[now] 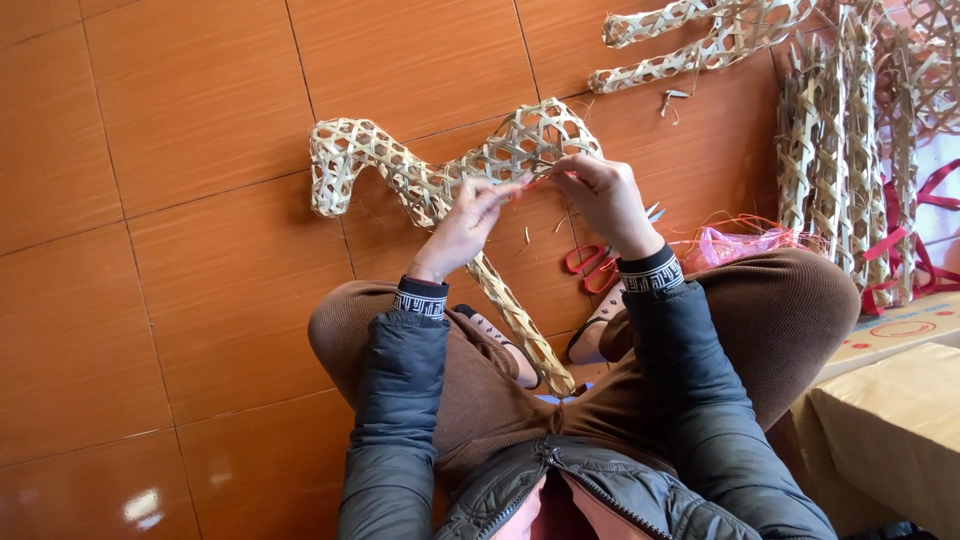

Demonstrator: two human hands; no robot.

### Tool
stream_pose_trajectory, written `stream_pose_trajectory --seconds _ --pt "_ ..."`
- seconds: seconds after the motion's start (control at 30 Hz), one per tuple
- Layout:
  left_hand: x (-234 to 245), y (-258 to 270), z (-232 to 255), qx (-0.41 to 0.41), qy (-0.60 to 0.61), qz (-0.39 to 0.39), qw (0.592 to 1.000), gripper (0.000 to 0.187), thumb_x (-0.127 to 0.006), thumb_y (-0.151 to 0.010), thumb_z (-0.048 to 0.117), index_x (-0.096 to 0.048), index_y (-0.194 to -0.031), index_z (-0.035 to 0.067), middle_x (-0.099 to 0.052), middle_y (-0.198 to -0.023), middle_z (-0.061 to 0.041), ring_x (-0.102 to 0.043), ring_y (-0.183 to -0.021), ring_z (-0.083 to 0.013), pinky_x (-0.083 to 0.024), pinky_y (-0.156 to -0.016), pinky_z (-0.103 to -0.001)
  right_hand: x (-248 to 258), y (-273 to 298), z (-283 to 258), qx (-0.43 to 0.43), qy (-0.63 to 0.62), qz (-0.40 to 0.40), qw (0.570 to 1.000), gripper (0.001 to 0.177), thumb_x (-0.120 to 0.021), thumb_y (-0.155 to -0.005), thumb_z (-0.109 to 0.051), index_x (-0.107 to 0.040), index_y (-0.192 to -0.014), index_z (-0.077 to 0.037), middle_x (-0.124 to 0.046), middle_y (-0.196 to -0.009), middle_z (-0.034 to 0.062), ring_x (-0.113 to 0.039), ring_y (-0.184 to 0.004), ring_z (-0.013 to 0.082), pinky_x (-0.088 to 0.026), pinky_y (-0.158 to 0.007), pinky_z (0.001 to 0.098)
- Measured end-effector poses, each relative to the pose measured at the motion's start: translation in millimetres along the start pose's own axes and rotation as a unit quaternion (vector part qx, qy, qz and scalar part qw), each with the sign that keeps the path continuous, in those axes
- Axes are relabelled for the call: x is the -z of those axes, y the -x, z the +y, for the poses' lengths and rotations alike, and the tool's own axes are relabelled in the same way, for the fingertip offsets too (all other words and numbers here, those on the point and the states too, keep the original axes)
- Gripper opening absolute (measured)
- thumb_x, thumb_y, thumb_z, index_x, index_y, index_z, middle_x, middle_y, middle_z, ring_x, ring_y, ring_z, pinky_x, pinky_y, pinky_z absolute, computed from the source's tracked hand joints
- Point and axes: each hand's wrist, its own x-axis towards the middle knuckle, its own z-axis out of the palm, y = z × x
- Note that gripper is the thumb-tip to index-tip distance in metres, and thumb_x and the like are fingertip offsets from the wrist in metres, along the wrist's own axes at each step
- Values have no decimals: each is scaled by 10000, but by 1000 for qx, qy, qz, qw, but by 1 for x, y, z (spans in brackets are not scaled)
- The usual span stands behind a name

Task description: Weaving and assembling a large decorative giraffe figure using bamboo strips and scissors.

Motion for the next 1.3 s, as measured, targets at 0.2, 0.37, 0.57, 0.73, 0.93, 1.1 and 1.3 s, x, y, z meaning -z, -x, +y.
stream_pose_trajectory --seconds 0.2,0.37,0.57,0.73,0.93,1.1,1.3 --pt "-4 -11 4 -139 -132 226 955 340 -451 -1062 268 -587 -1348 143 -396 -1507 -179 -155 -1470 -382 -59 -1129 -723 -12 -1 -18 39 35 -59 997 89 -675 -943 -64 -700 -1027 -81 -633 -726 189 -640 -696 420 -511 -651 495" --pt "-35 -22 -40 -109 -68 167 978 172 -581 -1025 225 -729 -1022 138 -737 -931 -31 -712 -957 -227 -532 -897 -380 -12 -3 -22 13 -3 -67 998 87 -659 -939 -53 -679 -1018 -81 -586 -674 189 -617 -661 383 -494 -657 488" --pt "-11 5 -22 -5 -37 150 988 203 -615 -993 277 -742 -853 202 -711 -815 -13 -712 -866 -218 -532 -846 -366 -20 -3 23 -9 101 -80 992 83 -754 -885 -117 -733 -956 -155 -609 -739 91 -654 -745 302 -517 -697 417" --pt "-12 13 -44 6 -110 145 983 171 -604 -974 178 -724 -865 123 -666 -781 -71 -689 -830 -279 -532 -792 -383 -61 -11 10 55 230 -134 962 136 -771 -825 -176 -746 -957 -160 -620 -1107 123 -580 -1071 354 -474 -874 466" --pt "-3 27 -59 43 -90 178 979 151 -560 -901 91 -666 -797 65 -659 -753 -167 -667 -811 -386 -521 -763 -449 -122 -10 -5 -85 -57 -274 956 459 -546 -987 -457 -532 -1354 -180 -695 -921 223 -653 -920 492 -486 -849 605" --pt "12 37 -63 98 -75 184 975 138 -588 -886 101 -689 -792 107 -688 -759 -136 -676 -839 -364 -523 -761 -447 -147 -7 27 -77 -60 -222 970 335 -726 -902 -369 -644 -1193 -226 -551 -606 64 -623 -640 266 -490 -673 418" --pt "15 44 -69 198 29 207 958 258 -584 -930 198 -687 -707 121 -669 -637 -71 -641 -635 -214 -523 -663 -341 -160 -8 25 -33 -113 -179 977 120 -809 -838 -173 -758 -944 -152 -671 -728 86 -676 -703 214 -526 -670 314"
